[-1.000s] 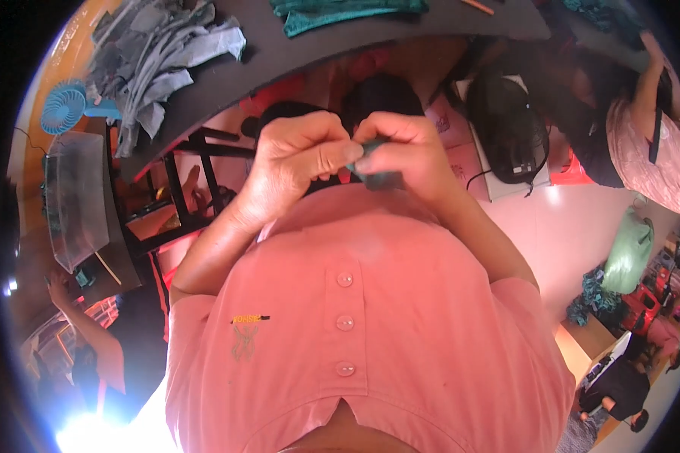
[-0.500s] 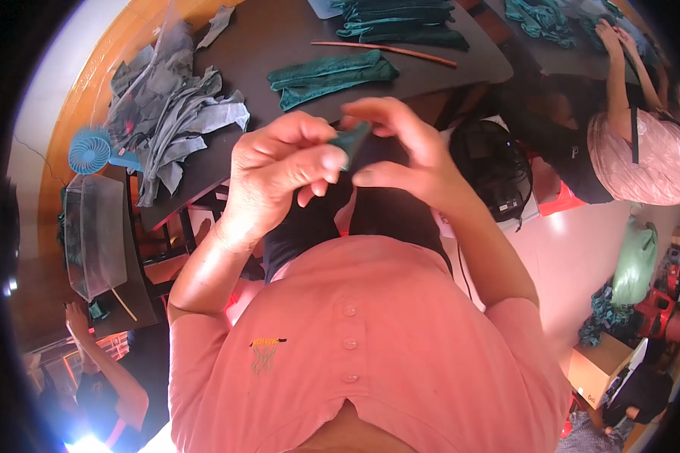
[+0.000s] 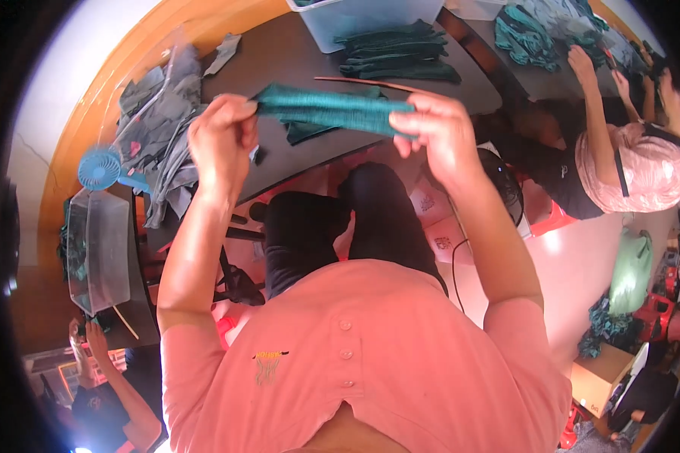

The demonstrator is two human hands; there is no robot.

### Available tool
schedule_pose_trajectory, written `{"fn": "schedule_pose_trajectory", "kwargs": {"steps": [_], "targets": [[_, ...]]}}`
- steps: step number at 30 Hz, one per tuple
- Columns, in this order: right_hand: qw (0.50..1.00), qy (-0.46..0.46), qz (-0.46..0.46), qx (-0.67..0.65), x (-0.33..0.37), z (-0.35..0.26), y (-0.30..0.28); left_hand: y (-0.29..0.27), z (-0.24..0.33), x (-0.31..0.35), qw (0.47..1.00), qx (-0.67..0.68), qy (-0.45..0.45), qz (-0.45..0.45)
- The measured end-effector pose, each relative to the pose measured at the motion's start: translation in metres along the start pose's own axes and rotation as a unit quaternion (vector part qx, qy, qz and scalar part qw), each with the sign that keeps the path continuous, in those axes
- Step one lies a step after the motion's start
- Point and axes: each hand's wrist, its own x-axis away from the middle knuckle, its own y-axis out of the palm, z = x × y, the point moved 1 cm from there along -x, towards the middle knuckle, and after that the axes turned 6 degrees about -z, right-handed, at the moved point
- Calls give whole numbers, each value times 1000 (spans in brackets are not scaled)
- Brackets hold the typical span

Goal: The person is sorting and inspecting small pieces of fabric at a workstation.

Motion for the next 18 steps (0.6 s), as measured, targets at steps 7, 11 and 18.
{"fn": "schedule_pose_trajectory", "kwargs": {"steps": [7,11,18], "targets": [[830,-103,93,540,-64,15,7,-30,-3,-16,893,-427,106,-95],[932,-75,-69,347,-34,12,27,-79,-10,61,901,-417,124,-1],[927,-148,-244,243,-19,-46,87,-114,-16,74,890,-412,164,109]]}}
